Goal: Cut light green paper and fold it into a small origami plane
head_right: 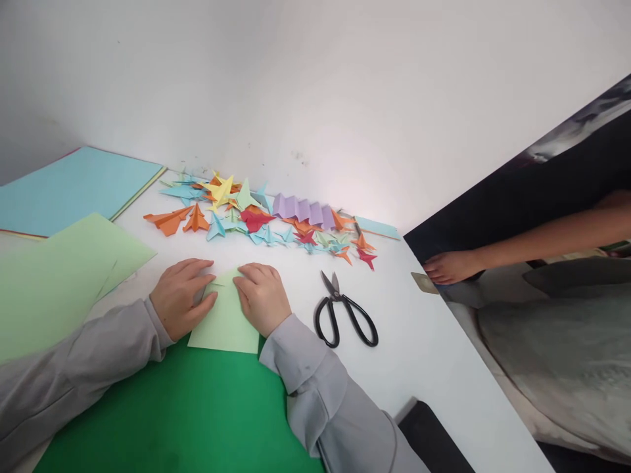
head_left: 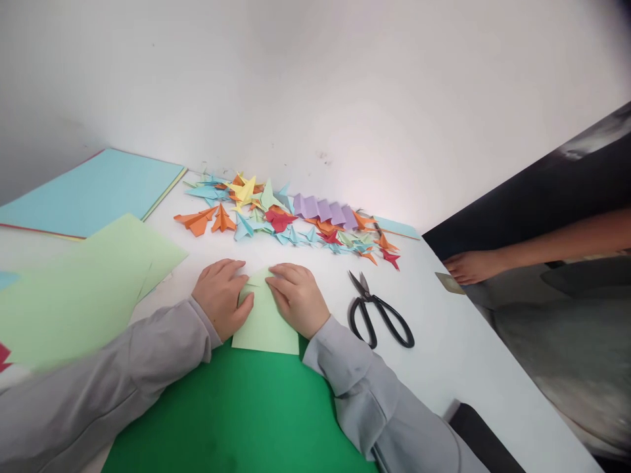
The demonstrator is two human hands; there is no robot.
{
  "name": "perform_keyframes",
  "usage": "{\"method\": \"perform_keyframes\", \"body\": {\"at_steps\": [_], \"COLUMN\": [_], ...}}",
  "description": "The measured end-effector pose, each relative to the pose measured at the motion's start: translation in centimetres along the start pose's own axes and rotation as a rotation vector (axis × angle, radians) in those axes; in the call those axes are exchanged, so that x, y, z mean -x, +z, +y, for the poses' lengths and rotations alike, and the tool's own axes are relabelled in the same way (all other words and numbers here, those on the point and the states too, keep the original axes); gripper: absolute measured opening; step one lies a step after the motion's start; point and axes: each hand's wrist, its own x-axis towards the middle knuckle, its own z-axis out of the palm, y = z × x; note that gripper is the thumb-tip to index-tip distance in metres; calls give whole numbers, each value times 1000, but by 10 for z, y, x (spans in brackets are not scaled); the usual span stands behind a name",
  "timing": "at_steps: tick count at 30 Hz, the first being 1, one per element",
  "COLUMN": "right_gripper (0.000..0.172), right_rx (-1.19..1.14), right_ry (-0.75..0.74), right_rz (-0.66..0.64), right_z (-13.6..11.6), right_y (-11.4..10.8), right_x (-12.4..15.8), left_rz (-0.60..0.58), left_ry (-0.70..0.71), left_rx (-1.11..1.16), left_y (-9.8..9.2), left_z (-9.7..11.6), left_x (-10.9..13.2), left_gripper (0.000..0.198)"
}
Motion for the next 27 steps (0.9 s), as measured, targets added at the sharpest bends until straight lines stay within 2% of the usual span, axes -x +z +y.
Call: {"method": "perform_keyframes", "body": {"at_steps": [5, 10, 18, 22, 27], "right_gripper": [22, 24, 23, 20, 27], "right_rx": [-6, 32, -57, -100, -112], "right_ry": [-16, -19, 12, 40, 48], "right_rz": [-33, -70, -45, -14, -23], "right_z": [-1, -3, -1, 0, 4], "right_y": [-2, -4, -2, 1, 5], "right_x": [0, 0, 0, -1, -1], "left_rz": [30, 66, 28, -30, -32], "left_ry": [20, 130, 219, 266, 310], "left_rx": [87, 167, 236, 263, 385], "left_y": [0, -1, 5, 2, 1], "left_z": [0, 2, 1, 2, 3], "left_x": [-1, 0, 2, 3, 2], "left_gripper": [28, 32, 33, 34, 38]}}
